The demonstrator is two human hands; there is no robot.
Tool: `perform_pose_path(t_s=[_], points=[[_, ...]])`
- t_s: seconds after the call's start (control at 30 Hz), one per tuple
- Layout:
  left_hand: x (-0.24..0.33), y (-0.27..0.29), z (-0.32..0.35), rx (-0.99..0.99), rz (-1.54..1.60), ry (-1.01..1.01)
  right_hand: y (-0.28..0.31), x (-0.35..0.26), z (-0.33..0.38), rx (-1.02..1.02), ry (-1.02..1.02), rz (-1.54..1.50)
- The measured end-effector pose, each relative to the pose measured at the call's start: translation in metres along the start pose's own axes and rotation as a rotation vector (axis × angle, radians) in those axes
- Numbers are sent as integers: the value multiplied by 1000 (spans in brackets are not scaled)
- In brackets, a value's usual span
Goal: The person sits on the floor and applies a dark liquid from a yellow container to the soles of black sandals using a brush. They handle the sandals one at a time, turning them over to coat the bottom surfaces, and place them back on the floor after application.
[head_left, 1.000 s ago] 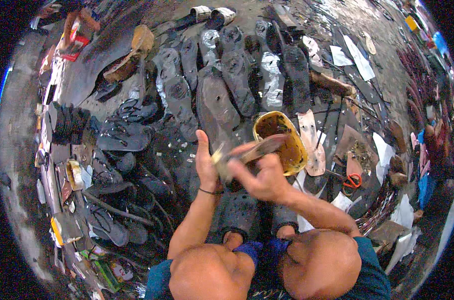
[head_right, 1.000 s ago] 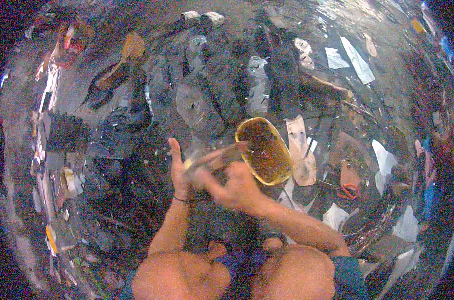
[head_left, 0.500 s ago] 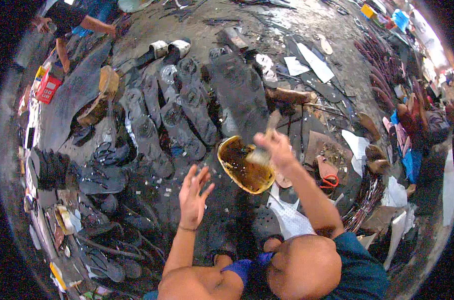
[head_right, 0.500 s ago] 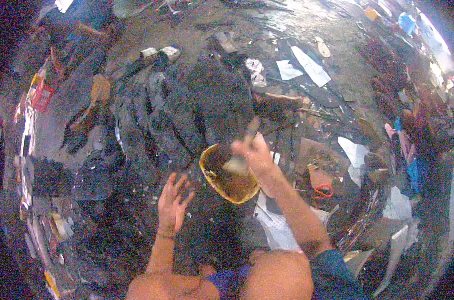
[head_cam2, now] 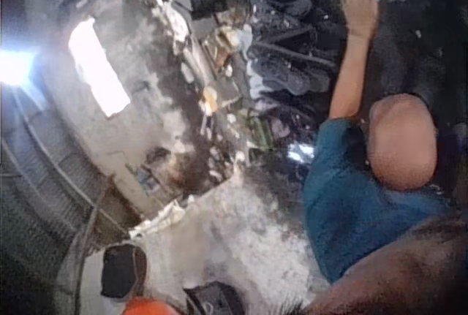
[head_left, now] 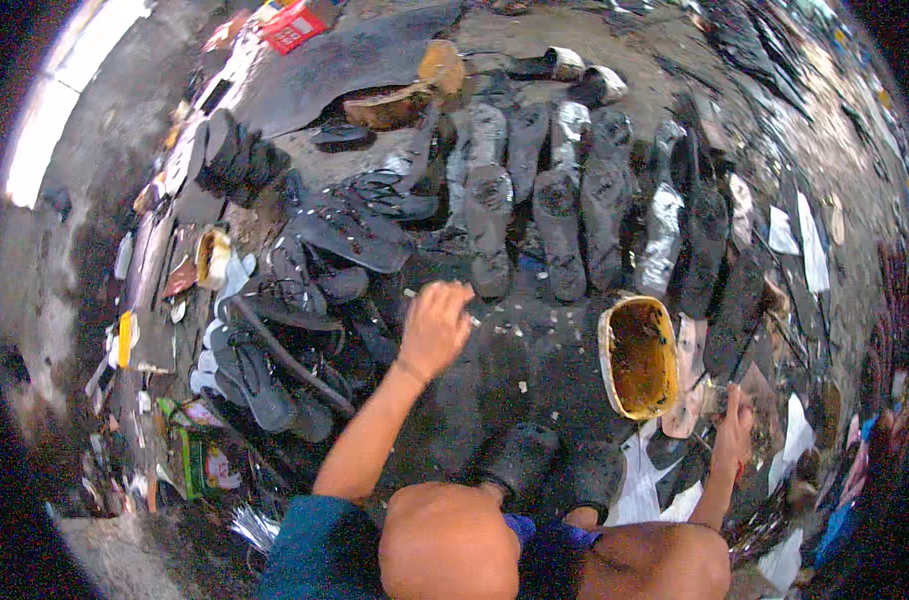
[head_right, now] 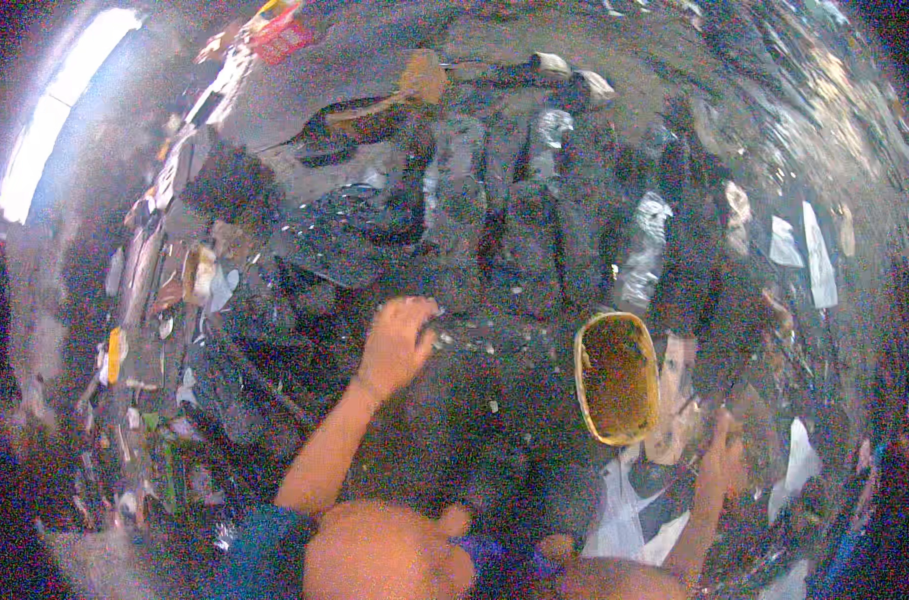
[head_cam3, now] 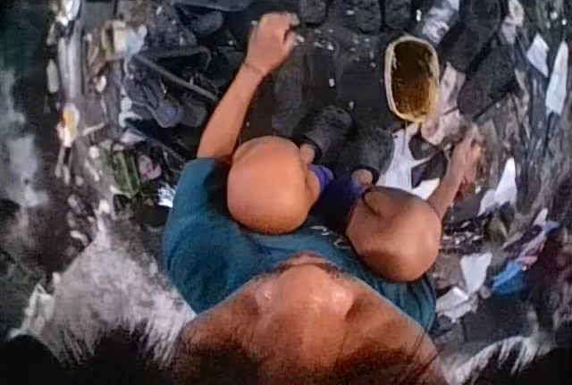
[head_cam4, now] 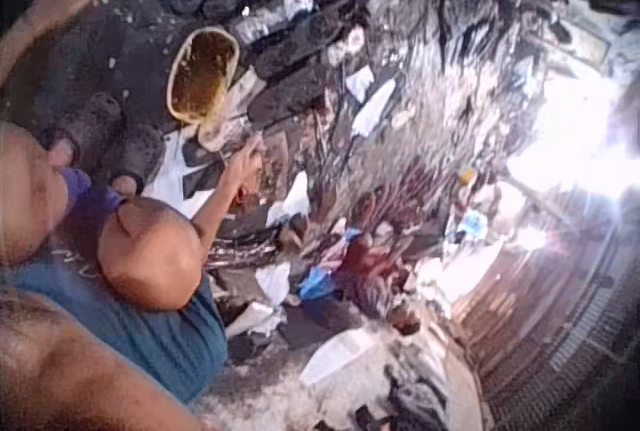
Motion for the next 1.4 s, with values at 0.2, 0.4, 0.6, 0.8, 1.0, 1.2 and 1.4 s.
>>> perform_pose_path(t_s=[0.2, 0.4, 0.6, 0.8, 1.0, 1.2, 1.4], points=[[-120, 4, -33, 302, -1062, -44, 1, -90, 74, -177, 356, 69], [17, 114, -23, 336, -78, 234, -55, -127, 85, -253, 599, -11], [74, 66, 138, -195, 391, -91, -95, -143, 95, -300, 698, 67], [89, 6, 180, -399, 680, 368, 1, -115, 86, -415, 615, 475], [99, -62, 118, -169, 499, 135, 5, -94, 91, -778, 553, 560], [93, -90, 75, -272, 464, -121, -34, -150, 117, -685, 507, -125], [109, -80, 43, -275, 486, 1, -76, -184, 123, -587, 531, -409]])
Point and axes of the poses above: each hand's wrist, its own z-axis away from the middle knuckle, its own y-axis out of the back of the hand, x = y × z, the point moved 2 cm from there along -z, towards the middle knuckle, and after that the axes turned 13 degrees about x, right-handed, at the moved point
